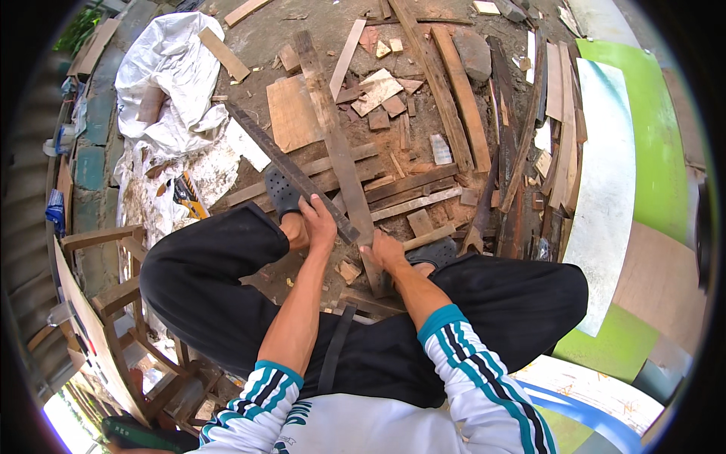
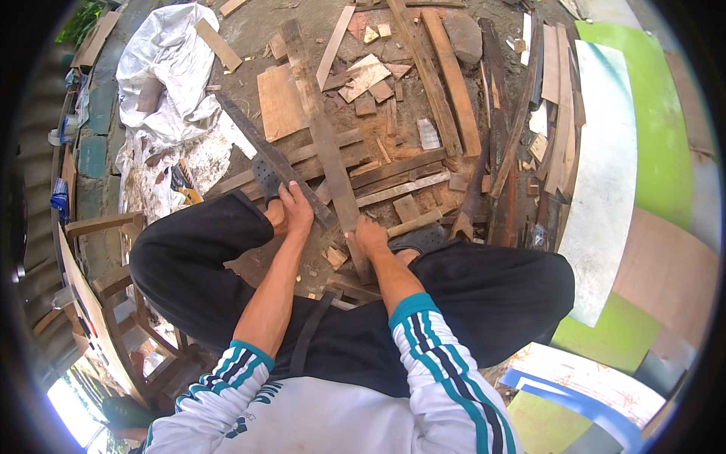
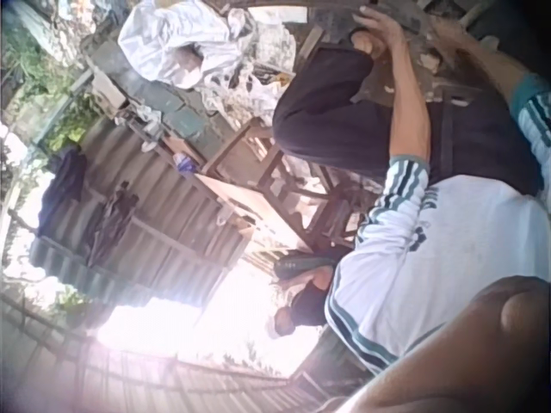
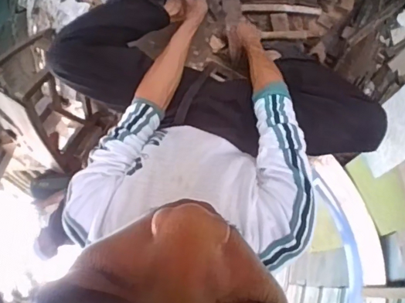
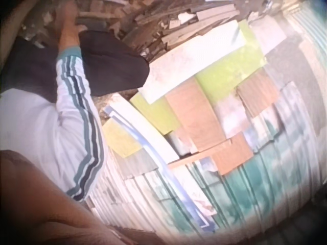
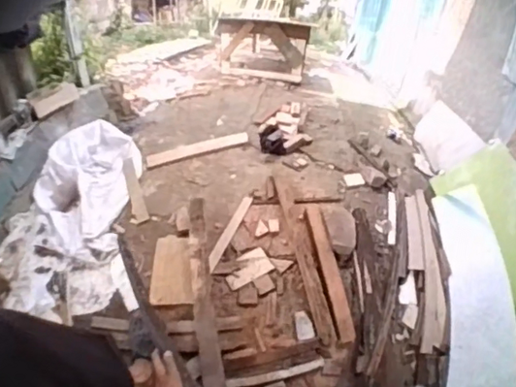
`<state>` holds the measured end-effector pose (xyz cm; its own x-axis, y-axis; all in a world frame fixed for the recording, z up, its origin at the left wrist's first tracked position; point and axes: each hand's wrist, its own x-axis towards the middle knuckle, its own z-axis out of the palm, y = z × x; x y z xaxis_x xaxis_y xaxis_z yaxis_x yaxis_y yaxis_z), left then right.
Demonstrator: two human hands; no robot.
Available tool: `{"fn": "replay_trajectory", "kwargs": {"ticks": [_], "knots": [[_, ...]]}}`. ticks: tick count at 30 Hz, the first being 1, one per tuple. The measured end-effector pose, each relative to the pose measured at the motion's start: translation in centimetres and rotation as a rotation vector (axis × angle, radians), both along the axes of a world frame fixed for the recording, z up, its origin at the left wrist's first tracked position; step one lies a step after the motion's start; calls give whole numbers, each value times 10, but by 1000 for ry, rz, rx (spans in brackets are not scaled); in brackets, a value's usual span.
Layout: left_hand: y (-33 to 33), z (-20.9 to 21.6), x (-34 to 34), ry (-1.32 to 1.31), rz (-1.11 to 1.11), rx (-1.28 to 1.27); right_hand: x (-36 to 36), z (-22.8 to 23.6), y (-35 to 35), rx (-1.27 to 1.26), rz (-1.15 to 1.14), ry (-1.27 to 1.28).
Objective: The person sits on the ground and uses a hammer to strike a metal bar placed on wooden planks, breaking them into smaller pieces. The person repeatedly picks up wood, positions it, and strikes it to create smaller fragments.
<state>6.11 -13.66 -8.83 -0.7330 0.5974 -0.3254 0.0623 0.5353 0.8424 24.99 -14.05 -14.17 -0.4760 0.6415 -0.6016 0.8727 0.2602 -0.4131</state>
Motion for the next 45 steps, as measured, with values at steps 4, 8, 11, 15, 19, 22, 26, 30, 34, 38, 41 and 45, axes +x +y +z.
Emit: {"fn": "replay_trajectory", "kwargs": {"ticks": [4, 8, 11, 15, 19, 22, 26, 30, 34, 38, 41, 45], "knots": [[0, 7, 5, -87, -48, -83, 17, 6, 55, 175, 226, -96], [-2, 15, 14, -85, -91, -128, 13, -8, 86, 545, 361, -294], [1, 31, 25, -77, -110, -106, 10, -22, 107, 512, 422, -403], [-1, 12, 20, 13, -87, -103, 9, -35, 122, 532, 558, -454], [4, 29, 24, -3, -91, -124, 22, -25, 132, 528, 686, -426], [7, 36, 26, -44, -94, -111, 27, -27, 137, 464, 644, -352], [6, 32, 25, -99, -102, -105, 39, -17, 143, 376, 648, -275], [-1, 11, 24, -52, -97, -132, 37, -18, 149, 339, 690, -279], [2, 22, 28, -68, -122, -85, 42, -23, 146, 324, 531, -292], [6, 38, 31, -68, -105, -87, 43, -20, 145, 355, 483, -317], [10, 36, 35, -51, -94, -50, 58, -19, 148, 389, 435, -262], [11, 34, 39, -38, -132, -73, 75, 22, 158, 427, 197, -114]]}}
